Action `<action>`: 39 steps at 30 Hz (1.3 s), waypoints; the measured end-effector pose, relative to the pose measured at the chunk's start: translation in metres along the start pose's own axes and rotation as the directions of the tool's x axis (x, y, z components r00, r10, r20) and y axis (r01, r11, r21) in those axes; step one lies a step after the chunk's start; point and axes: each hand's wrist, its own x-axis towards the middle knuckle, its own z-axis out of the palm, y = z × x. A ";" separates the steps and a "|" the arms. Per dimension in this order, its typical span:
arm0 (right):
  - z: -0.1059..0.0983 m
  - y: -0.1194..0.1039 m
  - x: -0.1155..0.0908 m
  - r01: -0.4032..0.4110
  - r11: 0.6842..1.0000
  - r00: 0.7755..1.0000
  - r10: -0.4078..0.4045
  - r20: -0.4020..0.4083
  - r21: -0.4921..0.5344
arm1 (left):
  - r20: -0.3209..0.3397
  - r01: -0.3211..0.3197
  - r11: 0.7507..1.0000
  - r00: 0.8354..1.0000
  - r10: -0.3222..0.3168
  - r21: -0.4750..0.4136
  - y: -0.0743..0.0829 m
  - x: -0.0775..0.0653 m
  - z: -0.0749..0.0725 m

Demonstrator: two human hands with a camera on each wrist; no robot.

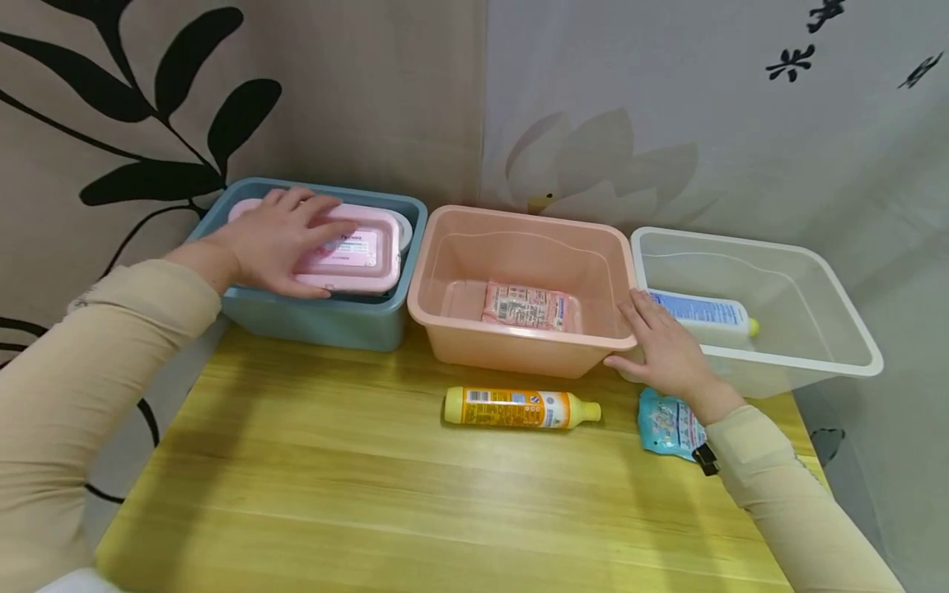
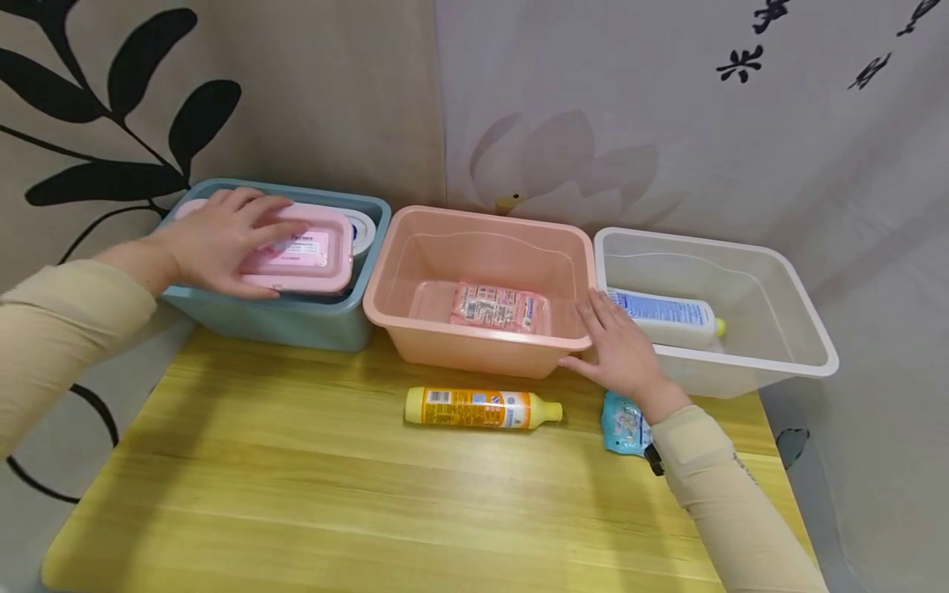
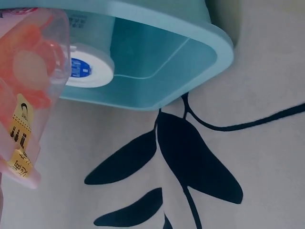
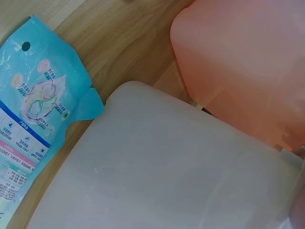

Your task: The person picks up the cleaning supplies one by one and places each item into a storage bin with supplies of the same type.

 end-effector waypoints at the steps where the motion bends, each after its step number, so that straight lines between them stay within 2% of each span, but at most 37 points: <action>1: 0.000 0.000 0.000 0.001 1.000 1.000 -0.001 -0.002 0.000 | 0.006 0.001 1.000 1.000 -0.001 0.000 0.000 0.001 0.001; 7: -0.001 -0.001 0.000 0.005 1.000 1.000 -0.005 -0.011 0.000 | 0.039 0.016 1.000 0.999 -0.016 -0.009 0.001 0.007 0.003; 15: -0.003 -0.002 0.000 0.005 1.000 1.000 -0.006 -0.020 -0.004 | 0.094 0.096 0.993 0.992 -0.089 -0.073 0.006 0.014 0.000; 21: -0.003 0.000 -0.001 0.000 1.000 1.000 0.000 -0.022 -0.007 | 0.147 0.110 0.988 0.985 -0.094 -0.108 0.008 0.019 0.003; 28: -0.003 0.000 -0.001 -0.004 1.000 1.000 0.004 -0.013 -0.006 | 0.215 0.133 0.986 0.970 -0.109 -0.098 0.008 0.024 0.007; 33: -0.003 0.001 0.000 -0.003 1.000 1.000 0.003 -0.006 -0.009 | 0.239 0.141 0.984 0.964 -0.112 -0.106 0.007 0.028 0.009; 39: -0.003 -0.001 0.001 0.001 1.000 1.000 -0.001 0.008 -0.006 | 0.284 0.185 0.975 0.948 -0.145 -0.123 0.006 0.031 0.017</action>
